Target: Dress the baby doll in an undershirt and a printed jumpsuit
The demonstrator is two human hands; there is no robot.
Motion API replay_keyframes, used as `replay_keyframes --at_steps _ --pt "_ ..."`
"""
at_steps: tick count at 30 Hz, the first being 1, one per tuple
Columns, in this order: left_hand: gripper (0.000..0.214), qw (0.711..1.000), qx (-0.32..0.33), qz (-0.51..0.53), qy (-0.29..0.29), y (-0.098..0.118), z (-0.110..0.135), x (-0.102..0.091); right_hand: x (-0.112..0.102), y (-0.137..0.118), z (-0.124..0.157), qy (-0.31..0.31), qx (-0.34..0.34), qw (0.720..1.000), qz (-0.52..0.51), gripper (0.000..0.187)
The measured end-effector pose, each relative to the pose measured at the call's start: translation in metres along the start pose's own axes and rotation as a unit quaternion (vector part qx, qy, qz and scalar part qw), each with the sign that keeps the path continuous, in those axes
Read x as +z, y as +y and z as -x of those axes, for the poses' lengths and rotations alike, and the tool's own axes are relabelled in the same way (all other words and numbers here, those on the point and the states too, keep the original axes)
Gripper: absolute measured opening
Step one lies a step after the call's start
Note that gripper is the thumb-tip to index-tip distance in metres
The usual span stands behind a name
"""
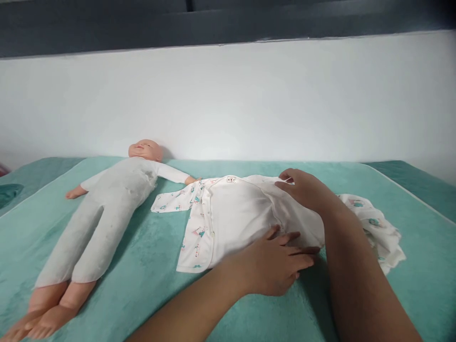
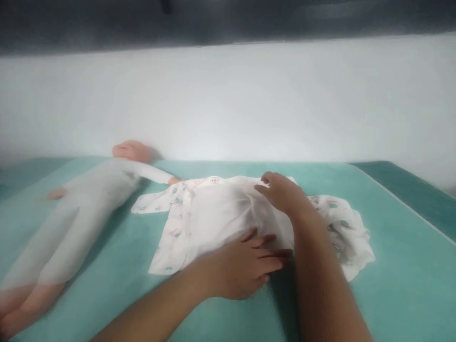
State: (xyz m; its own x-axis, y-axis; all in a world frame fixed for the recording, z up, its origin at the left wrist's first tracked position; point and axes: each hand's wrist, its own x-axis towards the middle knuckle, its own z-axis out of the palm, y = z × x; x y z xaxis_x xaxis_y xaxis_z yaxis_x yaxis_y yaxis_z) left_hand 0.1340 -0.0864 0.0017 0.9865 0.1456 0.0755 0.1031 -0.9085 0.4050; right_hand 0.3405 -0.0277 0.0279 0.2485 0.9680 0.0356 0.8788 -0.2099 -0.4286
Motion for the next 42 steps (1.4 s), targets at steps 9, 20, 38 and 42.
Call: replay_keyframes --at_steps 9,20,38,42 --pt "0.039 0.997 0.006 -0.067 0.031 -0.007 -0.001 0.004 0.003 -0.042 0.011 -0.017 -0.14 0.98 -0.139 0.021" --pt "0.028 0.995 -0.02 -0.013 0.098 -0.012 -0.009 0.006 0.057 -0.009 -0.022 0.021 -0.145 0.984 -0.101 0.022" --pt "0.032 0.818 -0.545 -0.118 0.141 -0.042 0.09 -0.032 0.092 -0.082 0.017 -0.04 -0.211 0.955 -0.203 0.02" --pt "0.018 0.847 -0.518 -0.061 0.108 -0.04 0.1 -0.037 0.1 -0.097 0.033 -0.105 -0.2 0.948 -0.224 0.024"
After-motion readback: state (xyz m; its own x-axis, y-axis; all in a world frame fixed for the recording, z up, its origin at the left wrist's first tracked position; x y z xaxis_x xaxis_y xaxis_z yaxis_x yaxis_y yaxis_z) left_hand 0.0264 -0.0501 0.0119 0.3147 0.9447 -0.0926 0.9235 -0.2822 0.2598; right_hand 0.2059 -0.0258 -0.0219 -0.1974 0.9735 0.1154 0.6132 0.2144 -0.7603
